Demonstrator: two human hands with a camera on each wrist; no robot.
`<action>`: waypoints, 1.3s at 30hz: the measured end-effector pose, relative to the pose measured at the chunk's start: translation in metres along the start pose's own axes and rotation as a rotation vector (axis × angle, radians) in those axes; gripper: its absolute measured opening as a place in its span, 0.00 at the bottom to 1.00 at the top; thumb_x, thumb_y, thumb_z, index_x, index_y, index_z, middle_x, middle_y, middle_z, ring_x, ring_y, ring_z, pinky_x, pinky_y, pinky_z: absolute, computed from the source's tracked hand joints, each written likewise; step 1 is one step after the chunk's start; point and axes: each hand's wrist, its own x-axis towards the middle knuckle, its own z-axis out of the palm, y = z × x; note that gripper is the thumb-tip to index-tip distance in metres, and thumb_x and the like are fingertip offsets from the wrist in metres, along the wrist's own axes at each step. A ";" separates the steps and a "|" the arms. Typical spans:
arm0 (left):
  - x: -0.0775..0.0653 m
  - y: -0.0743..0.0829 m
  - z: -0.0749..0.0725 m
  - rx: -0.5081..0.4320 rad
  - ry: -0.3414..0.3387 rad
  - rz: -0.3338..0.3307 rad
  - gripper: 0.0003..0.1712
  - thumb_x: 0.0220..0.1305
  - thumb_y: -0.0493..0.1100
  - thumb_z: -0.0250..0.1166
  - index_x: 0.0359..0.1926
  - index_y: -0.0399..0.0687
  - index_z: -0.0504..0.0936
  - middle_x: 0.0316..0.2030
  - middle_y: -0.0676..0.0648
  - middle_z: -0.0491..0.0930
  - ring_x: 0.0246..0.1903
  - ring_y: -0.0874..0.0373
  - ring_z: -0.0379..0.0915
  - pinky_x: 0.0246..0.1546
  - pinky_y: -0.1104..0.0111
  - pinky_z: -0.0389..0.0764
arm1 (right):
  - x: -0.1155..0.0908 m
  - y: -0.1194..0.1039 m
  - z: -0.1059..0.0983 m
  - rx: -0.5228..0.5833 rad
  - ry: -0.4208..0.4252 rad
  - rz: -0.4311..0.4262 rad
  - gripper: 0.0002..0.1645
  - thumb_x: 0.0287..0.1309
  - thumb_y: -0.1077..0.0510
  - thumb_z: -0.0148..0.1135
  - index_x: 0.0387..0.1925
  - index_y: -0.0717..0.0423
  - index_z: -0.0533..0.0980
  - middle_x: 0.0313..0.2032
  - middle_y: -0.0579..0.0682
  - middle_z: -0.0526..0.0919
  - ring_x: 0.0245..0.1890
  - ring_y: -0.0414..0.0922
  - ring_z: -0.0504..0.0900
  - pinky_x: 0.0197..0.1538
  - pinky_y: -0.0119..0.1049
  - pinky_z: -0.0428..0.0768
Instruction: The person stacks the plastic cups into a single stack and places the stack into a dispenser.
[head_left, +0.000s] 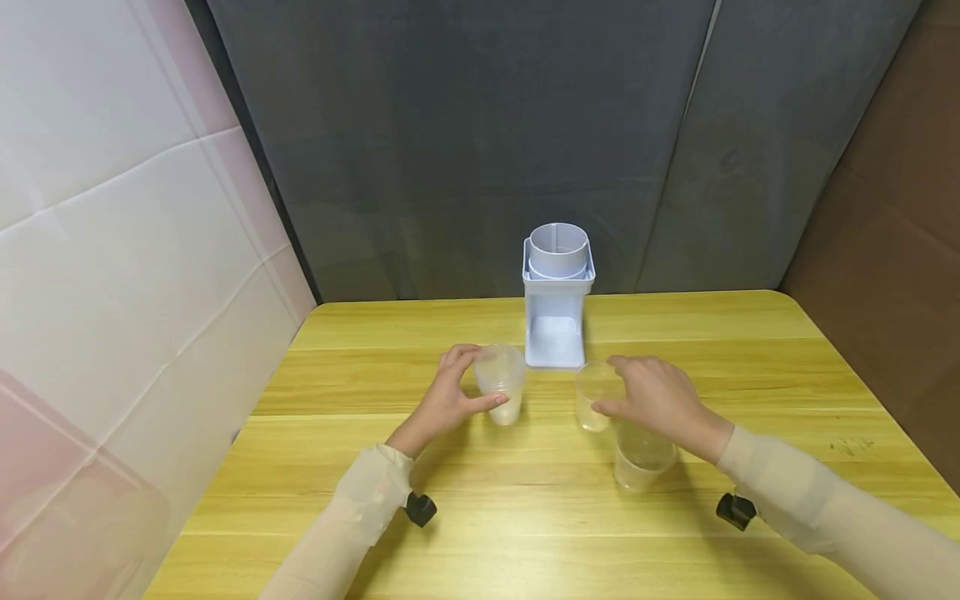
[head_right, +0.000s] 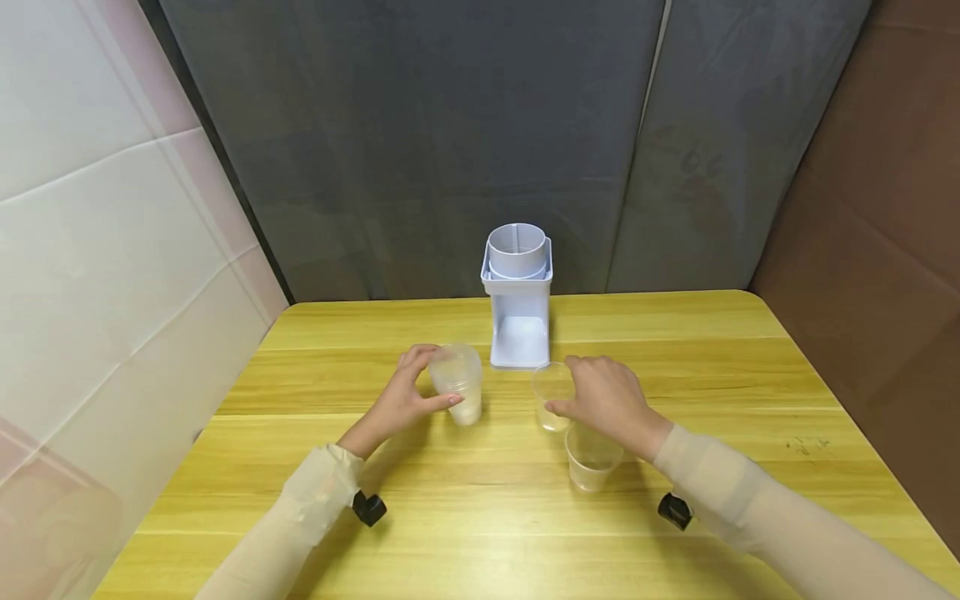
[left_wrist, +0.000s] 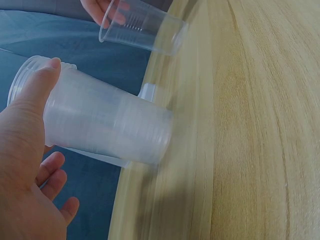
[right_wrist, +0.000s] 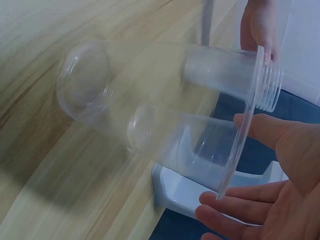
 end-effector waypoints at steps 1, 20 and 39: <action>0.000 0.000 0.000 0.001 0.001 0.001 0.39 0.50 0.52 0.78 0.63 0.50 0.74 0.64 0.44 0.68 0.67 0.46 0.56 0.66 0.40 0.64 | 0.000 0.000 0.000 0.002 0.000 0.000 0.40 0.49 0.40 0.74 0.55 0.66 0.77 0.46 0.62 0.87 0.43 0.59 0.86 0.38 0.51 0.84; -0.001 0.000 0.000 -0.007 -0.003 -0.010 0.41 0.51 0.53 0.78 0.65 0.51 0.73 0.64 0.44 0.68 0.67 0.46 0.57 0.66 0.41 0.64 | 0.011 -0.008 -0.041 0.008 0.083 -0.025 0.41 0.51 0.40 0.72 0.57 0.65 0.76 0.47 0.62 0.87 0.44 0.60 0.85 0.44 0.55 0.82; -0.001 -0.001 0.002 -0.008 -0.001 -0.007 0.41 0.50 0.53 0.78 0.65 0.53 0.73 0.63 0.44 0.68 0.66 0.47 0.57 0.66 0.41 0.65 | 0.032 -0.035 -0.059 0.036 0.074 -0.025 0.41 0.52 0.38 0.70 0.60 0.59 0.75 0.50 0.58 0.86 0.44 0.55 0.86 0.41 0.49 0.82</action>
